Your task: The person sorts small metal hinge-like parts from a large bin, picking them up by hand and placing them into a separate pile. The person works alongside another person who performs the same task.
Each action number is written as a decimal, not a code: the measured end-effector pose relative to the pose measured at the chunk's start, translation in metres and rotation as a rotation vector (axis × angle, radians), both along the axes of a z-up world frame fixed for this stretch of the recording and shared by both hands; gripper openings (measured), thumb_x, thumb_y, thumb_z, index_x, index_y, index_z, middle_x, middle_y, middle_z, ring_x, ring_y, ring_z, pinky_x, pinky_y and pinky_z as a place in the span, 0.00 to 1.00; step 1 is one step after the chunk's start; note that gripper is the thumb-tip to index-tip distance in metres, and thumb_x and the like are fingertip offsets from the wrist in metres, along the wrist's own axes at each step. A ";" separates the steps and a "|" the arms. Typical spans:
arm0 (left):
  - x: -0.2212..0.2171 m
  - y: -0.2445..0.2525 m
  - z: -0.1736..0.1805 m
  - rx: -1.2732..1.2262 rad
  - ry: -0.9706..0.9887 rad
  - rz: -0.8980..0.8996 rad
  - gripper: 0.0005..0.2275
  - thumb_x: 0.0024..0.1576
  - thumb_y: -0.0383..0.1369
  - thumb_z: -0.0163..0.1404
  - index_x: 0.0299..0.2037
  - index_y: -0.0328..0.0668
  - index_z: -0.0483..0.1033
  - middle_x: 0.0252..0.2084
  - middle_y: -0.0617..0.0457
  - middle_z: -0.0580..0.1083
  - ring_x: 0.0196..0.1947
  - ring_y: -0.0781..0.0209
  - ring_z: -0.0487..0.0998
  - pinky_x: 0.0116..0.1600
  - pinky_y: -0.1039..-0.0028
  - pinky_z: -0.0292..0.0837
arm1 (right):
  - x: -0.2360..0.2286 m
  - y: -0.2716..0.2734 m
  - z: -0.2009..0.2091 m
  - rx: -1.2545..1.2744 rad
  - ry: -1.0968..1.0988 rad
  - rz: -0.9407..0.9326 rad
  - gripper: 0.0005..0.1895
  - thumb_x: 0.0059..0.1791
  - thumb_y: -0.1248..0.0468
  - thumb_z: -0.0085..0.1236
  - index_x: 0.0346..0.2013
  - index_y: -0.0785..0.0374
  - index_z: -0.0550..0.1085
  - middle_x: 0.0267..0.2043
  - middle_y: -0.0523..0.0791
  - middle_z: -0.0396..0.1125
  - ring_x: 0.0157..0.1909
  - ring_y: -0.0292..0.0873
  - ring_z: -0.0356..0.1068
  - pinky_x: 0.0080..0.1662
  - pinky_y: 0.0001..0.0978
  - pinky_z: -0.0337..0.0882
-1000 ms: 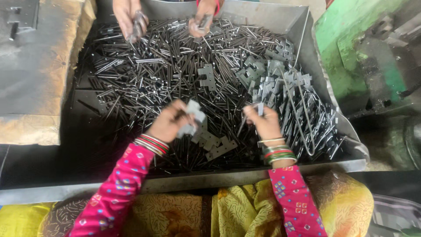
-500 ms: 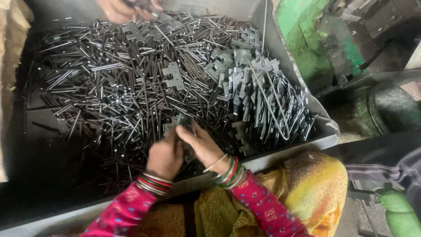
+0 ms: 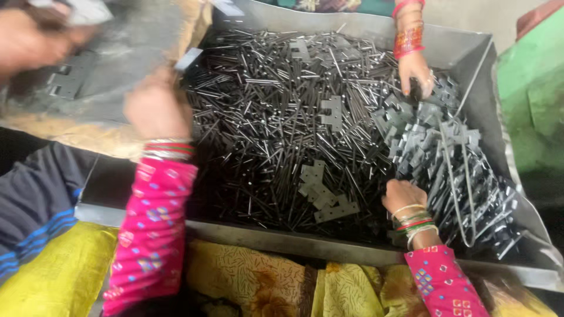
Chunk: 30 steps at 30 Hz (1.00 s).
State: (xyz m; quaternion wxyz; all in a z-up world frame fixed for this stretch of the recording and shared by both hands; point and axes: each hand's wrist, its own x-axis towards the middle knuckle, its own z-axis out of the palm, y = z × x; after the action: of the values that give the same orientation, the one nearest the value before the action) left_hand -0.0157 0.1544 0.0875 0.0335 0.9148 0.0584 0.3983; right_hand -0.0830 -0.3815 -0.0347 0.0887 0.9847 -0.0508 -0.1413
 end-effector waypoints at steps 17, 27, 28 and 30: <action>-0.060 -0.182 -0.050 -0.036 0.245 -1.043 0.12 0.51 0.35 0.56 0.43 0.38 0.79 0.45 0.45 0.77 0.45 0.47 0.77 0.50 0.59 0.72 | -0.041 0.024 0.105 1.336 -0.615 0.034 0.10 0.53 0.59 0.62 0.38 0.59 0.70 0.42 0.47 0.67 0.45 0.44 0.74 0.43 0.41 0.77; -0.085 -0.225 -0.095 0.374 0.298 -0.949 0.12 0.50 0.34 0.52 0.43 0.43 0.79 0.42 0.53 0.73 0.54 0.55 0.72 0.58 0.63 0.69 | -0.030 -0.005 0.100 2.538 -0.585 -0.355 0.36 0.52 0.38 0.55 0.45 0.74 0.73 0.46 0.55 0.71 0.38 0.47 0.69 0.43 0.39 0.74; -0.084 -0.224 -0.097 0.382 0.335 -0.917 0.11 0.51 0.34 0.52 0.43 0.43 0.79 0.43 0.52 0.73 0.53 0.54 0.71 0.57 0.63 0.68 | -0.028 0.002 0.090 2.412 -0.513 -0.494 0.30 0.52 0.40 0.57 0.46 0.67 0.74 0.44 0.51 0.69 0.39 0.46 0.70 0.43 0.40 0.74; -0.082 -0.222 -0.099 0.397 0.405 -0.849 0.09 0.53 0.34 0.52 0.42 0.43 0.79 0.45 0.50 0.72 0.53 0.52 0.70 0.56 0.62 0.67 | -0.016 0.021 0.069 1.944 -0.361 -0.576 0.24 0.50 0.44 0.59 0.43 0.63 0.76 0.41 0.51 0.71 0.37 0.47 0.73 0.41 0.43 0.76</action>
State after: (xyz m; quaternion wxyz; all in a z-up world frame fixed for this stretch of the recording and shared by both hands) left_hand -0.0982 -0.0677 -0.0115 0.0058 0.9055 -0.3899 0.1675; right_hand -0.0989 -0.3609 0.0345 -0.7926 0.5879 -0.1611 0.0126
